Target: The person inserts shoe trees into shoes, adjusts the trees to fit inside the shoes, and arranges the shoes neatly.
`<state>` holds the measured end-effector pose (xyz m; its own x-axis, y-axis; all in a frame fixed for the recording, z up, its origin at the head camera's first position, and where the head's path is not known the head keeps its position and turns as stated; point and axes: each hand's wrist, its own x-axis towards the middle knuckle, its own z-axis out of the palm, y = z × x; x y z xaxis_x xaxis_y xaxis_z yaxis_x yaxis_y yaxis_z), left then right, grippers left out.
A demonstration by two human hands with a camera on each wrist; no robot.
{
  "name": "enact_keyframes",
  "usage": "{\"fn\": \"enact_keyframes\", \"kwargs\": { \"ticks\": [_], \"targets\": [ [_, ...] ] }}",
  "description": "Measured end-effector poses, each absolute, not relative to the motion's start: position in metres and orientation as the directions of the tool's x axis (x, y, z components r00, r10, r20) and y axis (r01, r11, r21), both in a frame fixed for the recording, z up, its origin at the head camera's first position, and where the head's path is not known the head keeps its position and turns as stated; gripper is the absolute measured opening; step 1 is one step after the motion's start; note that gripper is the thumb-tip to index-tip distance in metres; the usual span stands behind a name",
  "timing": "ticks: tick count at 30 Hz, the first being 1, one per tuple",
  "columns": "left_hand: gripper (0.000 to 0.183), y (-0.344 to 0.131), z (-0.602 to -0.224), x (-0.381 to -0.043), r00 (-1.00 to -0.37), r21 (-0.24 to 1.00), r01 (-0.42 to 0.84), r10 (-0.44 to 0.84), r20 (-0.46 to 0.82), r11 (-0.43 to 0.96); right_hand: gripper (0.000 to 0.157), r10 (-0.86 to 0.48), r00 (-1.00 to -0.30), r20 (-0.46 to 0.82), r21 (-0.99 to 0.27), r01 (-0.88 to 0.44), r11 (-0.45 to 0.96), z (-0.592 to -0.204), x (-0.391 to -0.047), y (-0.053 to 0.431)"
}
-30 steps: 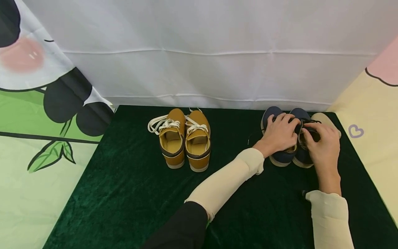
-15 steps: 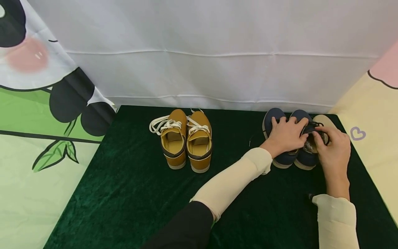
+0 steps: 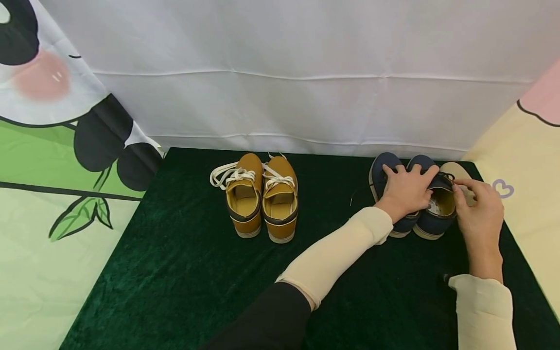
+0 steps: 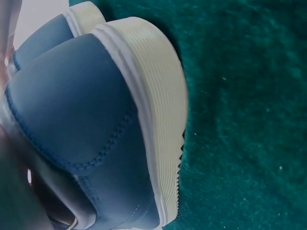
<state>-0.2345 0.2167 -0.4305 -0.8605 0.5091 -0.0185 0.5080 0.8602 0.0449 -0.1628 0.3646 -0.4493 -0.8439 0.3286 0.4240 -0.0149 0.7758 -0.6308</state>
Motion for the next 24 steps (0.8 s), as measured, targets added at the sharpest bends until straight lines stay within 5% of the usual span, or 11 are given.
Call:
{"fn": "enact_keyframes", "kwargs": {
  "ticks": [24],
  "targets": [
    [0.051,0.217,-0.435,-0.235,-0.851,0.019,0.524,0.525,-0.034,0.851,0.04,0.24,-0.927,0.29,-0.581,0.029,0.814,-0.462,-0.182,0.409]
  ]
}}
